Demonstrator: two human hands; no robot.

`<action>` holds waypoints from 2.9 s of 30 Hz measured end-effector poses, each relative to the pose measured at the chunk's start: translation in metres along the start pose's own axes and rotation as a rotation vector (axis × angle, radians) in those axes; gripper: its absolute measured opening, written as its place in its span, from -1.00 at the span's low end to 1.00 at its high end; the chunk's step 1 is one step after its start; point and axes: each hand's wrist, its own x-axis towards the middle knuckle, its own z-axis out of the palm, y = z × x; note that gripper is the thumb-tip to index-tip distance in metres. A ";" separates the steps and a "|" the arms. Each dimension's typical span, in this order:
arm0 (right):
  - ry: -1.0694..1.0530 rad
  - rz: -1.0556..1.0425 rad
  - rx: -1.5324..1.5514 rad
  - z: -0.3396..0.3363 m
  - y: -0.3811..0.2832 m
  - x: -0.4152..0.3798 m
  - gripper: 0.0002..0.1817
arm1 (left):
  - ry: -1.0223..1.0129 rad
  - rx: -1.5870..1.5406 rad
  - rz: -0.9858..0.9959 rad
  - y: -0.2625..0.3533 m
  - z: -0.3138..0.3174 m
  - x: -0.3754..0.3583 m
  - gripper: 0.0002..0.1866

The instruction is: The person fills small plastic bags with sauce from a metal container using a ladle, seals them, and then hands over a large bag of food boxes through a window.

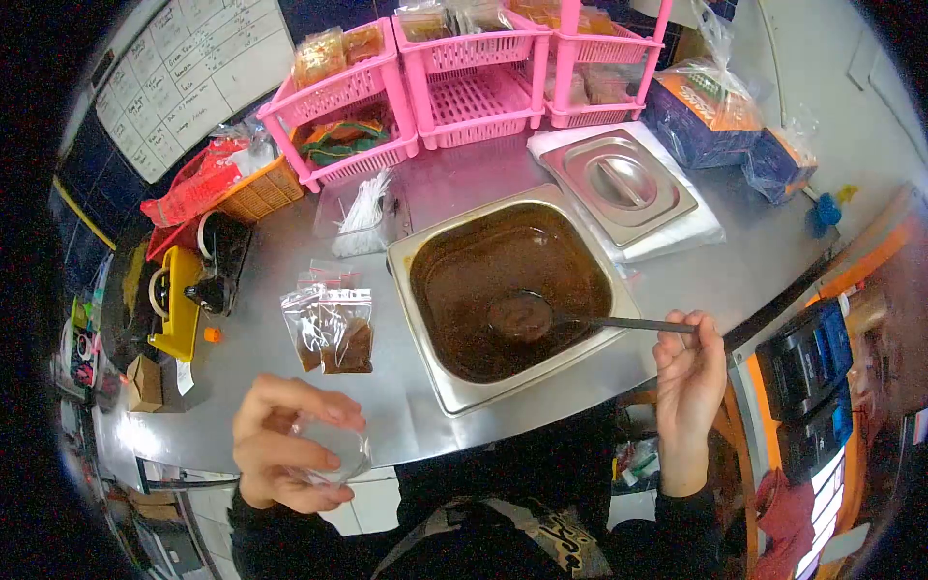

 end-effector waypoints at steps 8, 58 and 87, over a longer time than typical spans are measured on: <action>0.100 -0.082 -0.016 -0.001 0.006 -0.001 -0.81 | 0.013 0.184 0.218 0.002 -0.011 0.075 -0.75; -0.373 -0.411 0.156 0.098 -0.078 0.056 -0.77 | 0.148 0.009 -0.028 -0.052 0.048 0.126 -0.13; -0.390 -0.997 -0.323 0.115 -0.062 0.005 -0.76 | 0.286 -0.159 0.137 -0.045 0.049 0.125 -0.06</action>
